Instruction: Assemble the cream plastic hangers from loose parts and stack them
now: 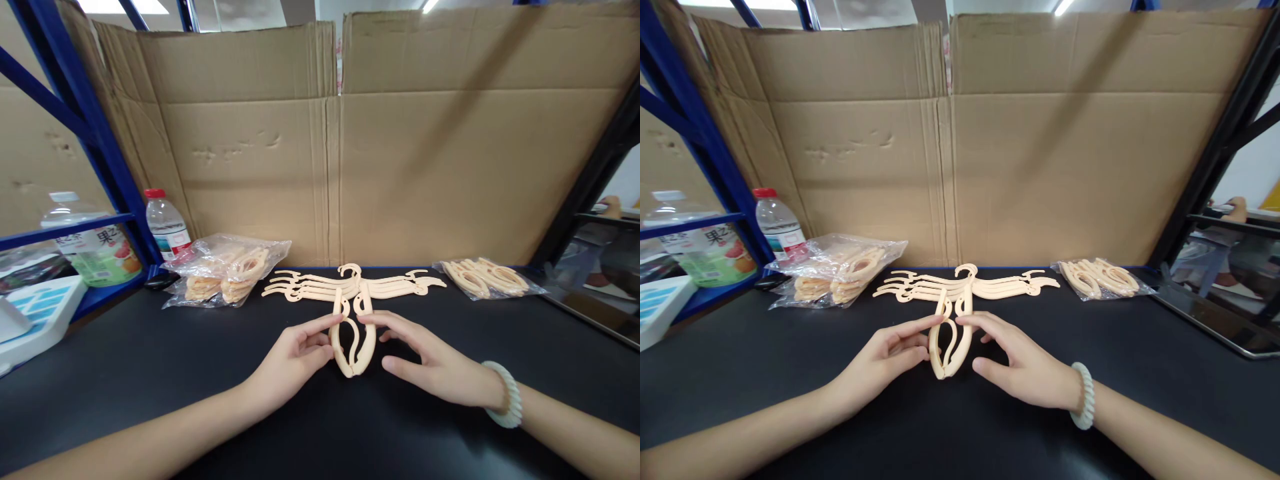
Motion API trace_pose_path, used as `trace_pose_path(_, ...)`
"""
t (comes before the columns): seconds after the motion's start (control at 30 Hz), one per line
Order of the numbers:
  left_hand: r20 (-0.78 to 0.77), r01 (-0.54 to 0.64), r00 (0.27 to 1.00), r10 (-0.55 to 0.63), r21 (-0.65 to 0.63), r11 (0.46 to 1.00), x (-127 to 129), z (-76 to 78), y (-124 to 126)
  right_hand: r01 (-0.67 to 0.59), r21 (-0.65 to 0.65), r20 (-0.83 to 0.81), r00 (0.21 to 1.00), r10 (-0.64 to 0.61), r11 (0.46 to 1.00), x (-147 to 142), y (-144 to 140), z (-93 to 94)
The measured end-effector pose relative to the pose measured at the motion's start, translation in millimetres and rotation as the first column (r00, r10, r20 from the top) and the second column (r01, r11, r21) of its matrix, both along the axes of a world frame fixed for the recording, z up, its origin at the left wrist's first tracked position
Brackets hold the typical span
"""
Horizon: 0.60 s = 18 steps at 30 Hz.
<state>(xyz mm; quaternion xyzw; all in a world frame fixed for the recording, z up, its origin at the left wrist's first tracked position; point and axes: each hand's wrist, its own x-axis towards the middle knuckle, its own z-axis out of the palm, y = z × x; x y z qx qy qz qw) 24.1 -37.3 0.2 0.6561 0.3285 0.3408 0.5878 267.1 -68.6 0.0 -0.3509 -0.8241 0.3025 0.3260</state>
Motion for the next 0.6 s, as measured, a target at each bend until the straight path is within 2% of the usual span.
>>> trace_pose_path(0.1, -0.037, -0.016, 0.999, 0.017, 0.018, 1.000, -0.7, -1.6, 0.1, -0.003, 0.040, 0.051, 0.999, 0.001, 0.999, 0.8, -0.8, 1.1)
trace_pose_path(0.23, -0.065, 0.054, 0.997, -0.048, 0.097, 0.994, 0.2, -3.2, -2.1, -0.096, 0.075, 0.181, 0.980, 0.081, 0.993, 0.9, -1.1, 4.2)
trace_pose_path(0.37, -0.073, 0.079, 0.995, -0.066, 0.191, 0.978, 2.1, -3.7, -4.0, -0.113, 0.100, 0.265, 0.961, 0.083, 0.989, 0.2, -0.2, 6.1)
trace_pose_path(0.47, -0.107, 0.065, 0.994, -0.032, 0.328, 0.943, 1.3, -5.6, -3.8, -0.095, 0.112, 0.311, 0.949, 0.056, 0.989, 1.5, 1.9, 3.7)
trace_pose_path(0.6, -0.211, 0.046, 0.975, 0.072, 0.508, 0.860, -2.7, -9.5, -2.8, -0.059, 0.113, 0.360, 0.933, 0.014, 0.992, 5.5, 5.7, -1.5)
